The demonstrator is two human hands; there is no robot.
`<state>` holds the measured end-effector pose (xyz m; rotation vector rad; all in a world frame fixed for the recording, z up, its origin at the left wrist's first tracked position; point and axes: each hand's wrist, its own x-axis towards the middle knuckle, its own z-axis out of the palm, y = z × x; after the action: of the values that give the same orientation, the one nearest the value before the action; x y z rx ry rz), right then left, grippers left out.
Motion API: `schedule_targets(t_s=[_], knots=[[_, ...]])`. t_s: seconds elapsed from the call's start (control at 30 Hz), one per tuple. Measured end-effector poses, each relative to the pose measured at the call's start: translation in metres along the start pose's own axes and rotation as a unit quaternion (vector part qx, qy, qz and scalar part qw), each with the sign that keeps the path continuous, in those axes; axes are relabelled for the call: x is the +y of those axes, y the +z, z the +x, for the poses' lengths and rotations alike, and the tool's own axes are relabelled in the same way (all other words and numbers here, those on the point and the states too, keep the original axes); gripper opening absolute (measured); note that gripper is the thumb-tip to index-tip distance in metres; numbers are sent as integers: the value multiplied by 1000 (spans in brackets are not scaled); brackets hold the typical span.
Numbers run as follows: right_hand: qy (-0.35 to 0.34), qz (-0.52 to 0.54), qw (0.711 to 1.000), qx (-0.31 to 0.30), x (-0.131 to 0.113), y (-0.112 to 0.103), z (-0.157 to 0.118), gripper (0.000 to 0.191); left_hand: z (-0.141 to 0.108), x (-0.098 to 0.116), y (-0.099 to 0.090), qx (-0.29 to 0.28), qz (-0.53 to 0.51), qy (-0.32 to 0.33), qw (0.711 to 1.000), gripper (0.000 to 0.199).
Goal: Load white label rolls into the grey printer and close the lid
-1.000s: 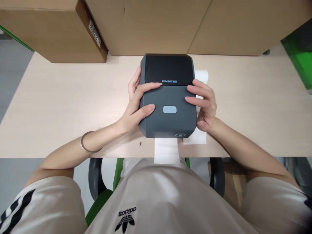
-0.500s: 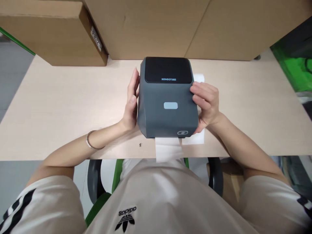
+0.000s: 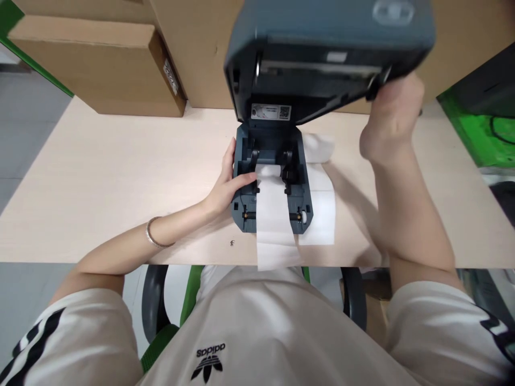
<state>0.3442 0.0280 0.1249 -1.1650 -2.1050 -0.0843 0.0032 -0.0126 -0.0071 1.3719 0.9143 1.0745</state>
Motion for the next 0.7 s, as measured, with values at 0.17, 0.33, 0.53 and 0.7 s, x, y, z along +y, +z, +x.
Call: schedule_targets(t_s=[0.17,0.33,0.53,0.7], knots=[[93,127,987,37,-15,-10,51,120,-1,12,-2,-26,9,13,1000,107],[200,185,962,19,-13,0,77,96,7,8,-6,-29,46,23,998,134],[125,36,966,224,-17,11,60,48,7,2,-14,-39,58,-8,998,159],[-23,-84,995,38,-62,5,20,25,2,13,-4,-16,9,-32,999,116]])
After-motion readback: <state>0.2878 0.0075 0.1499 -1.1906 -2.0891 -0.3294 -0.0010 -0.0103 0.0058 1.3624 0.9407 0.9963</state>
